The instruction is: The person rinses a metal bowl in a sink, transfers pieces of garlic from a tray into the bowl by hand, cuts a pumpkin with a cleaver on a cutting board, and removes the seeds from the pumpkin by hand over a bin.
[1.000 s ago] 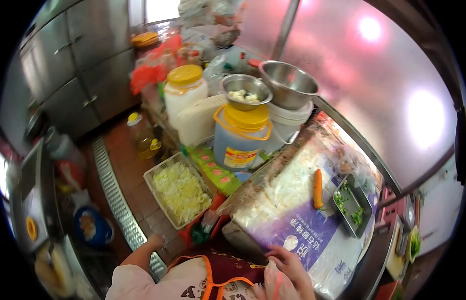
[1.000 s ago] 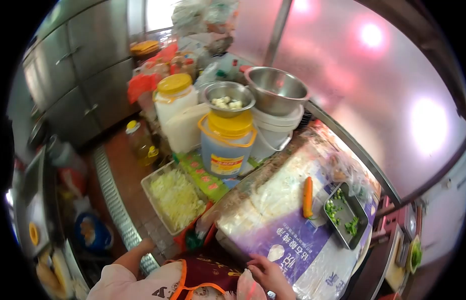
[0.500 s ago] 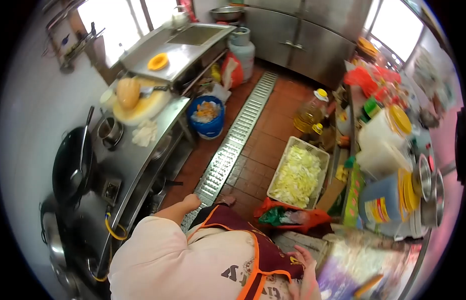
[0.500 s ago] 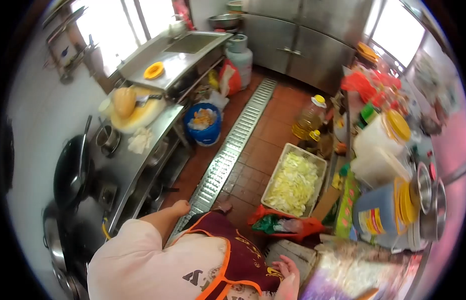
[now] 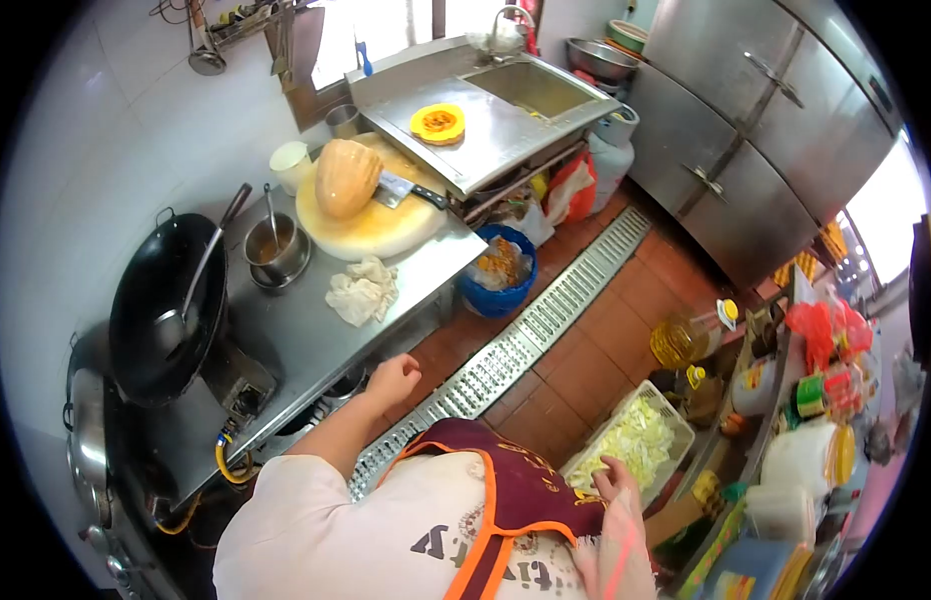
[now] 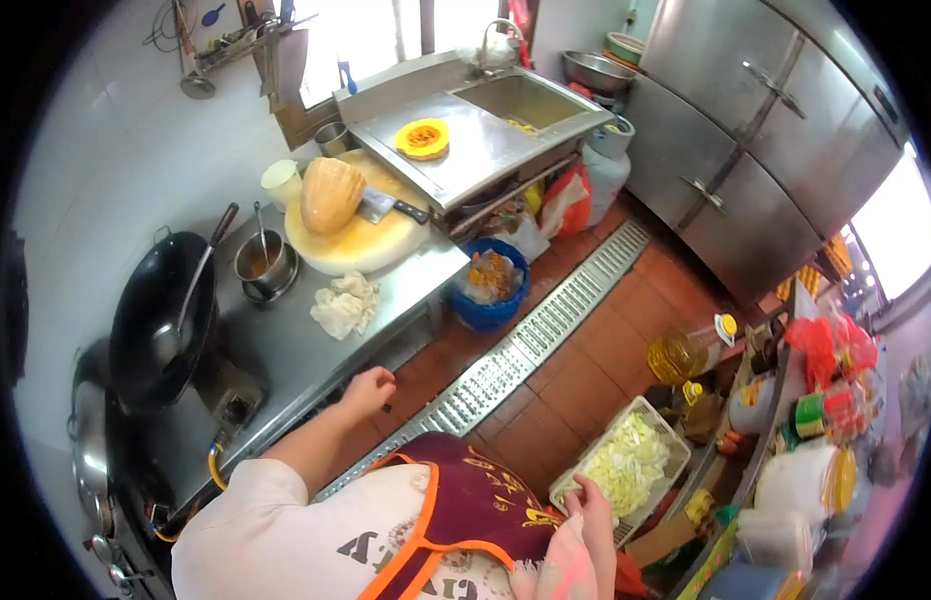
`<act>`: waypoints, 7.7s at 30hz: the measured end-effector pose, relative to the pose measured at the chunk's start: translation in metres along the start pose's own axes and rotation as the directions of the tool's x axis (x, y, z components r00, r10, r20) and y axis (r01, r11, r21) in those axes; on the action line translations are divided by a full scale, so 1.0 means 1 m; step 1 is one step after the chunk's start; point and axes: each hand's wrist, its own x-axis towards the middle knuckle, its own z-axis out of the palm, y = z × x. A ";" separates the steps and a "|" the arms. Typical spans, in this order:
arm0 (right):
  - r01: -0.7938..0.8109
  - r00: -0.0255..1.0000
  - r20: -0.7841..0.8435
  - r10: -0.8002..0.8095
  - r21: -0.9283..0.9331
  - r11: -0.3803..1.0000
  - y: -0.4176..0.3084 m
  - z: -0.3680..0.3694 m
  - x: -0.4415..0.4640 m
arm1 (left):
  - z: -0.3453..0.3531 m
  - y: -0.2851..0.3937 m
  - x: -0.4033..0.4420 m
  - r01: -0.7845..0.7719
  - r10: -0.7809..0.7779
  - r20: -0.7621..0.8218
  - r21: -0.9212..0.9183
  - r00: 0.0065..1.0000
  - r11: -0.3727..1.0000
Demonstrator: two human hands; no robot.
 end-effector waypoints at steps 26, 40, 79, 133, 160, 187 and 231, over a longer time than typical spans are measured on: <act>0.990 0.139 0.737 -0.661 -0.109 0.087 -0.435 0.284 0.484 | -0.127 0.046 0.170 0.141 -0.457 -0.561 -0.515 0.690 0.845; 0.729 0.082 0.960 -0.267 -0.240 -0.642 -0.460 0.380 0.512 | -0.166 0.024 0.163 0.288 -0.577 -0.569 -0.518 0.586 0.805; 0.890 0.456 0.834 -0.310 -0.428 0.159 -0.390 0.308 0.431 | -0.170 0.003 0.156 0.323 -0.533 -0.495 -0.450 0.686 0.833; 0.742 0.610 0.657 -0.443 -0.277 0.610 -0.472 0.258 0.413 | -0.229 0.021 0.301 0.153 -0.225 -0.505 -0.181 0.833 0.972; 0.961 0.266 0.790 -0.552 -0.171 0.218 -0.497 0.242 0.394 | -0.208 0.066 0.300 0.200 -0.264 -0.366 -0.204 0.893 0.958; 0.969 0.233 0.834 -0.500 -0.155 0.194 -0.512 0.247 0.402 | -0.286 0.138 0.384 -0.309 -0.374 -0.703 -0.640 0.605 0.703; 0.856 0.426 0.902 -0.076 -0.374 0.358 -0.566 0.256 0.388 | -0.292 0.116 0.401 0.002 -0.544 -0.603 -0.669 0.584 0.743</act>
